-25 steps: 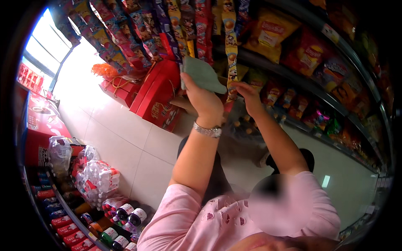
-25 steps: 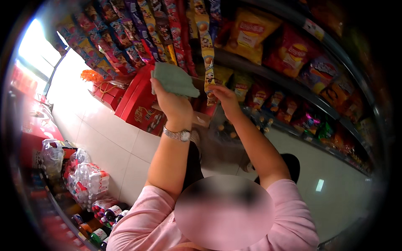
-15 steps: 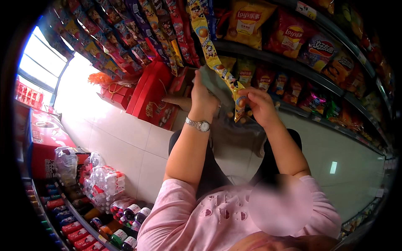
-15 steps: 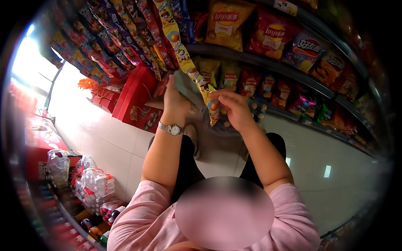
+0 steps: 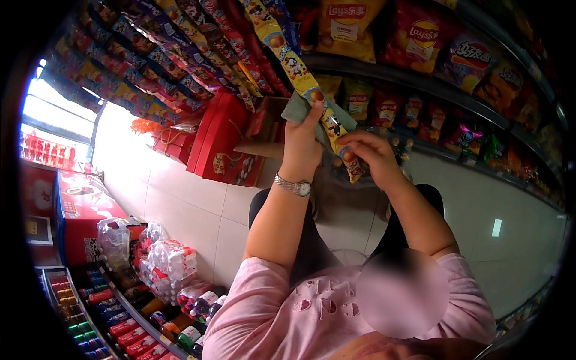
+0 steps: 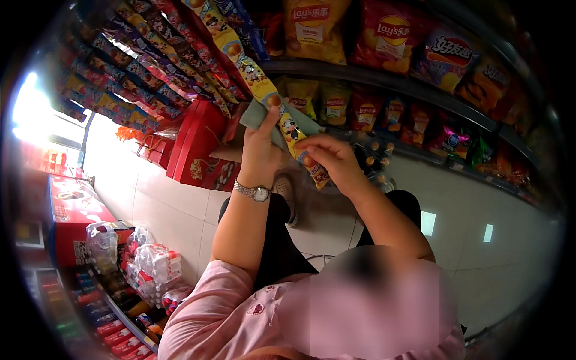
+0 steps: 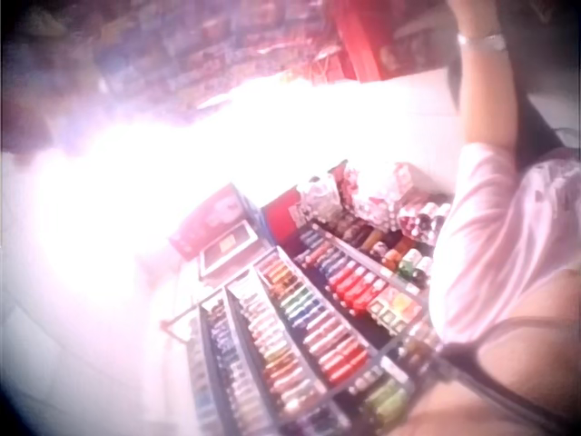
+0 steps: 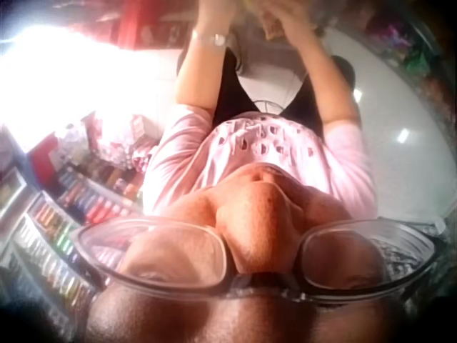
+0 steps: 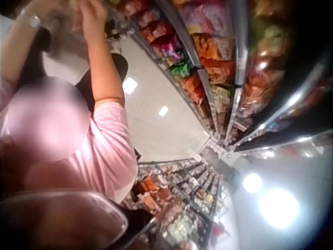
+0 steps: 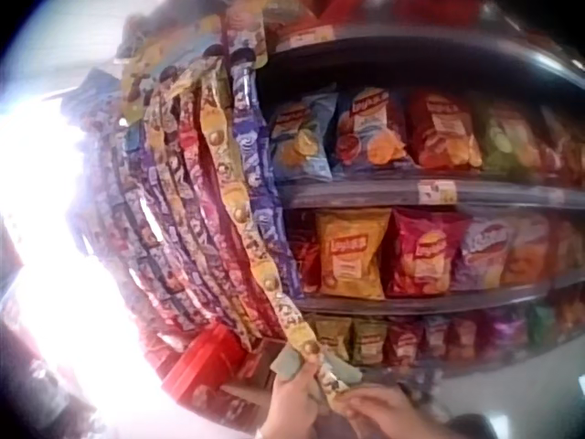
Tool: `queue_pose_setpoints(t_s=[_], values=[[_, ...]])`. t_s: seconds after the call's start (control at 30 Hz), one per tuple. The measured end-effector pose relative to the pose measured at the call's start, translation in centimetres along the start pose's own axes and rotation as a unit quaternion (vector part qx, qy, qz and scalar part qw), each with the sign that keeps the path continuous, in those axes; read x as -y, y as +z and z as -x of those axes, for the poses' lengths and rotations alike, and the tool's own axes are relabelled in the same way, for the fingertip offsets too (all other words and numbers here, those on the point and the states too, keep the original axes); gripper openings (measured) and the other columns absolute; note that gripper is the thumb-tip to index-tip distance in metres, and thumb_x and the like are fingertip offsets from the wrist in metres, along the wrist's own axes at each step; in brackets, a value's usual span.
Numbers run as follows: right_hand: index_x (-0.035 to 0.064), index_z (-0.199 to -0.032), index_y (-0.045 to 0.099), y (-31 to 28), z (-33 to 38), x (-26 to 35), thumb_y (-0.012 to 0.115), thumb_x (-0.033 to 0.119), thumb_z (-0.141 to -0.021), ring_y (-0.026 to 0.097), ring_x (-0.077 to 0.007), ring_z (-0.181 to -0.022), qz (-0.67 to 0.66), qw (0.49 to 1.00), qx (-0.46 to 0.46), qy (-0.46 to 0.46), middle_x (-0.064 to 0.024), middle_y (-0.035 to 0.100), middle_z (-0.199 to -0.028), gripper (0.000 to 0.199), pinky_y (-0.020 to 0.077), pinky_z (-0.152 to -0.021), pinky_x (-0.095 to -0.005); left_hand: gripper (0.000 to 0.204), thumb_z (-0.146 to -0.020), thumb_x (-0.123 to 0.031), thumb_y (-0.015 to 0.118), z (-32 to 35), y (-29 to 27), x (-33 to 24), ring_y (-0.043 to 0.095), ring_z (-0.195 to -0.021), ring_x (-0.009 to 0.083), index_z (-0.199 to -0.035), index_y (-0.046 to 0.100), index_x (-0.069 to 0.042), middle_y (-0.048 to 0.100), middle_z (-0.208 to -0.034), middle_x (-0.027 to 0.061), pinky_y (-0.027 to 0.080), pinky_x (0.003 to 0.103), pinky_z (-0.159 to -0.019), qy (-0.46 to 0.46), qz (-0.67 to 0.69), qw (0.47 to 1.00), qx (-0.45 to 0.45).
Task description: The person sits on the floor in a store aisle and wipes the surfaces of snack packages with a cloth. They handle multiple chip bags one at a time, turning them over to clean both sides before placing them back on the shelf.
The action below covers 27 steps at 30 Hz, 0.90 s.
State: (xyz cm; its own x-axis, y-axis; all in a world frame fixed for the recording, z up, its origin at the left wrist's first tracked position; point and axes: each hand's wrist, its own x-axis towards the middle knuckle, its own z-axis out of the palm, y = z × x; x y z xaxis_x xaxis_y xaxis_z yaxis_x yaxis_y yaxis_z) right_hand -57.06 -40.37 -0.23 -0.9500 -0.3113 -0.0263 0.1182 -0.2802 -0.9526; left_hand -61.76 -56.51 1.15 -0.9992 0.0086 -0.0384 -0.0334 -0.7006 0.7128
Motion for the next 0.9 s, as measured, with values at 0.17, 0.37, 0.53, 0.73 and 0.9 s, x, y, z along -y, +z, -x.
queue_pose_setpoints(t_s=[0.17, 0.37, 0.53, 0.73, 0.9], values=[[0.0020, -0.122, 0.045, -0.1, -0.7, -1.7, 0.066, 0.005, -0.082, 0.053, -0.0079, -0.078, 0.045, 0.998, -0.044, -0.020, -0.0043, 0.057, -0.093, 0.045, 0.0445, -0.069, -0.0236, 0.029, -0.089, -0.006, 0.061, -0.7, 0.2, 0.3, 0.059, -0.100, 0.0198, -0.117, 0.052, -0.002, 0.060, -0.110, 0.0085, 0.049, 0.035, -0.087, 0.024, 0.020, 0.999, -0.039], [0.0032, -0.124, 0.039, 1.5, -0.3, -2.0, 0.074, 0.007, -0.075, 0.054, -0.0137, -0.075, 0.316, 0.940, -0.105, -0.077, -0.0077, 0.057, -0.093, 0.060, 0.0456, -0.067, -0.0264, 0.023, -0.088, -0.004, 0.062, -1.1, 1.0, -0.5, 0.056, -0.090, 0.0115, -0.109, 0.052, -0.003, 0.058, -0.102, 0.0027, 0.047, 0.027, -0.078, 0.167, -0.069, 0.981, -0.071], [0.0046, -0.123, 0.044, 0.7, 0.1, -1.8, 0.068, 0.004, -0.080, 0.056, -0.0131, -0.075, 0.332, 0.936, -0.082, -0.088, -0.0071, 0.059, -0.096, 0.049, 0.0456, -0.068, -0.0260, 0.021, -0.088, -0.003, 0.062, -1.2, 1.2, -1.2, 0.054, -0.086, 0.0097, -0.107, 0.053, -0.004, 0.057, -0.098, 0.0017, 0.046, 0.025, -0.075, 0.202, -0.101, 0.972, -0.070], [0.0008, -0.119, 0.051, -0.6, 0.1, 0.0, 0.060, 0.010, -0.089, 0.062, -0.0165, -0.082, -0.116, 0.985, 0.052, 0.115, -0.0118, 0.063, -0.100, 0.033, 0.0499, -0.075, -0.0287, 0.035, -0.090, -0.020, 0.061, -1.6, -0.6, -1.2, 0.058, -0.097, 0.0194, -0.119, 0.049, -0.002, 0.059, -0.107, 0.0099, 0.047, 0.034, -0.086, 0.050, -0.020, 0.998, -0.046], [-0.0021, -0.119, 0.051, -1.3, -0.2, -0.3, 0.055, 0.016, -0.091, 0.062, -0.0174, -0.082, -0.256, 0.953, 0.116, 0.113, -0.0157, 0.064, -0.102, 0.034, 0.0494, -0.074, -0.0292, 0.034, -0.089, -0.015, 0.062, -1.2, 0.1, -1.5, 0.058, -0.099, 0.0202, -0.119, 0.051, -0.003, 0.058, -0.110, 0.0086, 0.047, 0.034, -0.086, -0.010, 0.059, 0.998, -0.012]])
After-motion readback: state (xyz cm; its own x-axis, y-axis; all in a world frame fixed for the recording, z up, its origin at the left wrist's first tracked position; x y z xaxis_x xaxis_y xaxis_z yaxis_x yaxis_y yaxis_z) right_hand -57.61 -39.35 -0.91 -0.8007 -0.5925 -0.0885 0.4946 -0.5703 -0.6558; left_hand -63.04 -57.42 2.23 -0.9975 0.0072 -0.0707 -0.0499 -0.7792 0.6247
